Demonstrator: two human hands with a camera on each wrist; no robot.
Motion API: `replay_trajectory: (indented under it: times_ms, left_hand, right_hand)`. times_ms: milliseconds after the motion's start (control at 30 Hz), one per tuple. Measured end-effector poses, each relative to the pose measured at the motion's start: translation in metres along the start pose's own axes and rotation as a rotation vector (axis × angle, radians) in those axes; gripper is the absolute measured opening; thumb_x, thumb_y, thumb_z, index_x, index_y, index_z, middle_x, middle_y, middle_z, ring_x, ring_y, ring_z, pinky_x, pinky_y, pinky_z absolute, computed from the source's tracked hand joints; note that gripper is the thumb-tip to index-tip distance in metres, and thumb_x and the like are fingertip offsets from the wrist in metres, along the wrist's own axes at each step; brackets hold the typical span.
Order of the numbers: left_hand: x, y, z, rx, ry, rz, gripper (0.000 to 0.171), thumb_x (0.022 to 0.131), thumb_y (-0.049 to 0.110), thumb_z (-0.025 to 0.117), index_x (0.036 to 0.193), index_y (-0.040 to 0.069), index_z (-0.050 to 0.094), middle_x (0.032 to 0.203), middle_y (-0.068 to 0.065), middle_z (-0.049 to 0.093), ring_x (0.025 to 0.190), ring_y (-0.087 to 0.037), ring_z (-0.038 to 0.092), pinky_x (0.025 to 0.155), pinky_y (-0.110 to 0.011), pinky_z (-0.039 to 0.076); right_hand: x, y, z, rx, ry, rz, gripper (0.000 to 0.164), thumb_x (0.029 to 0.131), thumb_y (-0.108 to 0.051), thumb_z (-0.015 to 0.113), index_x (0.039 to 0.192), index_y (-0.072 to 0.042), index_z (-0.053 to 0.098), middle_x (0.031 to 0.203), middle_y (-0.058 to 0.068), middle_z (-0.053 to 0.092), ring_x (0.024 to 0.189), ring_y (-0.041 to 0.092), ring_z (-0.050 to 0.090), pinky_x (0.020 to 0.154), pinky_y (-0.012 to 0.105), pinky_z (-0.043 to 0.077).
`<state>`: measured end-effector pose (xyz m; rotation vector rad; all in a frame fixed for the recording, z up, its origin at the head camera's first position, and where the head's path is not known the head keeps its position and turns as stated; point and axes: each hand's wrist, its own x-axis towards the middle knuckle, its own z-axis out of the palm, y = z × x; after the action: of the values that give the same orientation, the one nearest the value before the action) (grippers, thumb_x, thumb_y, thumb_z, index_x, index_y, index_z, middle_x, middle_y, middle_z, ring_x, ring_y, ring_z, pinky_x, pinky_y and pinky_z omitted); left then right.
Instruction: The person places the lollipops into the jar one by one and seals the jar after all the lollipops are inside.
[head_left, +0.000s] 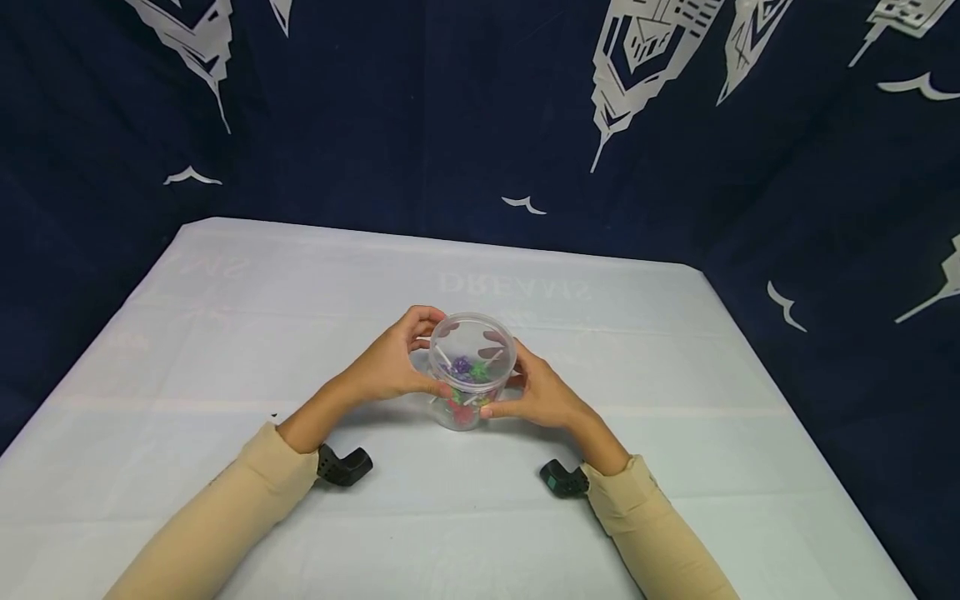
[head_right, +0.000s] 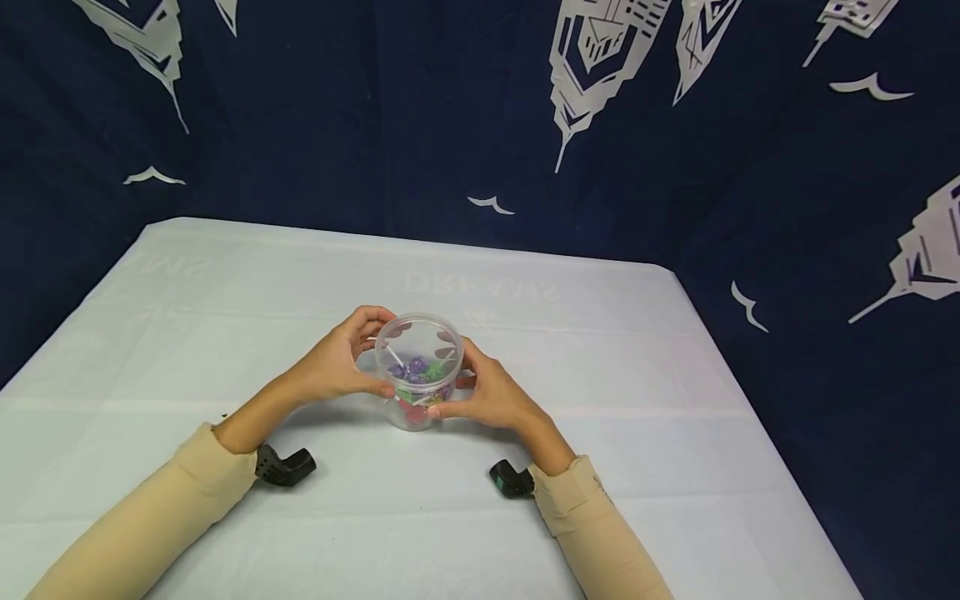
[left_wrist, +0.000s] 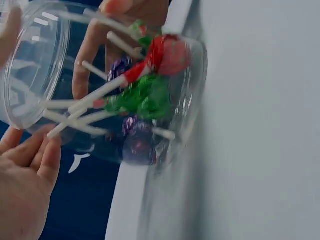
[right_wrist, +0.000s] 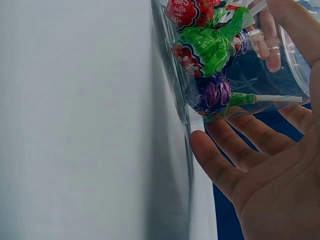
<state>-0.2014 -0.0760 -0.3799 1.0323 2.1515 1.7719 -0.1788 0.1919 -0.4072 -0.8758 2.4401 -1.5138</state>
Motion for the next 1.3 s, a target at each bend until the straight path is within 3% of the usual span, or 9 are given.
replay_trajectory:
  times_ms: [133, 300, 467, 667, 800, 967, 1067, 1167, 1300]
  left_hand:
    - [0.0019, 0.0018, -0.0018, 0.020, -0.009, -0.002, 0.080, 0.073, 0.005, 0.088, 0.140, -0.002, 0.043, 0.135, -0.016, 0.053, 0.128, -0.040, 0.047, 0.109, -0.046, 0.039]
    - [0.0026, 0.0004, -0.0066, -0.007, -0.084, 0.047, 0.079, 0.082, 0.018, 0.083, 0.146, -0.002, 0.040, 0.141, -0.015, 0.051, 0.130, -0.040, 0.046, 0.109, -0.048, 0.038]
    - [0.0012, 0.0006, -0.0052, -0.014, -0.086, 0.046, 0.095, 0.078, 0.035, 0.085, 0.149, -0.001, 0.033, 0.144, -0.017, 0.047, 0.133, -0.037, 0.043, 0.111, -0.050, 0.035]
    - [0.0007, 0.0007, 0.0001, 0.036, -0.022, 0.004, 0.091, 0.073, 0.022, 0.091, 0.142, 0.000, 0.035, 0.139, -0.016, 0.049, 0.130, -0.036, 0.045, 0.110, -0.046, 0.037]
    - [-0.0001, 0.0003, -0.0027, -0.003, -0.056, 0.041, 0.083, 0.081, 0.018, 0.084, 0.146, -0.002, 0.036, 0.143, -0.019, 0.046, 0.132, -0.035, 0.045, 0.111, -0.049, 0.035]
    - [0.0001, -0.0014, -0.0022, -0.020, -0.042, 0.025, 0.095, 0.074, 0.027, 0.089, 0.144, -0.003, 0.032, 0.140, -0.019, 0.048, 0.131, -0.037, 0.044, 0.110, -0.049, 0.036]
    - [0.0013, -0.0003, -0.0016, 0.004, -0.020, 0.009, 0.087, 0.073, 0.017, 0.090, 0.140, -0.002, 0.037, 0.136, -0.017, 0.050, 0.129, -0.038, 0.046, 0.108, -0.047, 0.038]
    - [0.0006, 0.0013, -0.0043, -0.016, -0.044, 0.024, 0.077, 0.079, 0.006, 0.084, 0.141, -0.002, 0.040, 0.138, -0.017, 0.050, 0.130, -0.038, 0.046, 0.109, -0.048, 0.038]
    - [0.0003, 0.0015, -0.0050, -0.036, -0.057, 0.024, 0.083, 0.076, 0.008, 0.086, 0.143, -0.003, 0.037, 0.140, -0.018, 0.049, 0.131, -0.040, 0.043, 0.110, -0.049, 0.036]
  right_hand:
    - [0.0002, -0.0004, -0.0001, 0.002, -0.001, -0.001, 0.103, 0.073, -0.011, 0.090, 0.155, -0.008, 0.028, 0.140, 0.019, 0.050, 0.126, 0.030, 0.052, 0.095, 0.040, 0.051]
    - [-0.0002, -0.0007, -0.0005, 0.001, -0.002, 0.003, 0.104, 0.072, -0.011, 0.090, 0.155, -0.006, 0.027, 0.140, 0.019, 0.050, 0.126, 0.030, 0.053, 0.095, 0.041, 0.051]
    - [-0.0007, -0.0010, -0.0008, 0.005, 0.003, 0.005, 0.104, 0.072, -0.010, 0.090, 0.155, -0.007, 0.027, 0.141, 0.019, 0.050, 0.126, 0.030, 0.052, 0.096, 0.041, 0.051]
    - [-0.0006, -0.0012, -0.0009, 0.009, 0.003, 0.009, 0.103, 0.072, -0.011, 0.090, 0.155, -0.013, 0.028, 0.141, 0.019, 0.049, 0.128, 0.030, 0.051, 0.097, 0.041, 0.050]
    - [-0.0004, -0.0003, -0.0009, 0.008, 0.002, 0.009, 0.104, 0.072, -0.011, 0.090, 0.155, -0.013, 0.028, 0.142, 0.019, 0.049, 0.127, 0.030, 0.051, 0.097, 0.041, 0.050]
    - [-0.0003, 0.0002, -0.0012, 0.011, -0.004, 0.006, 0.104, 0.072, -0.011, 0.090, 0.155, -0.011, 0.027, 0.142, 0.019, 0.049, 0.128, 0.030, 0.051, 0.097, 0.041, 0.050]
    - [-0.0001, -0.0002, -0.0012, 0.012, -0.006, 0.002, 0.103, 0.073, -0.011, 0.089, 0.155, -0.010, 0.027, 0.142, 0.019, 0.049, 0.128, 0.030, 0.051, 0.097, 0.041, 0.050]
    - [-0.0004, 0.0002, -0.0014, 0.011, -0.004, 0.001, 0.103, 0.073, -0.012, 0.089, 0.155, -0.009, 0.026, 0.142, 0.019, 0.049, 0.128, 0.031, 0.051, 0.097, 0.041, 0.050]
    - [-0.0006, 0.0009, -0.0015, 0.012, -0.005, 0.006, 0.104, 0.073, -0.013, 0.089, 0.155, -0.010, 0.026, 0.142, 0.019, 0.049, 0.128, 0.031, 0.051, 0.097, 0.041, 0.050]
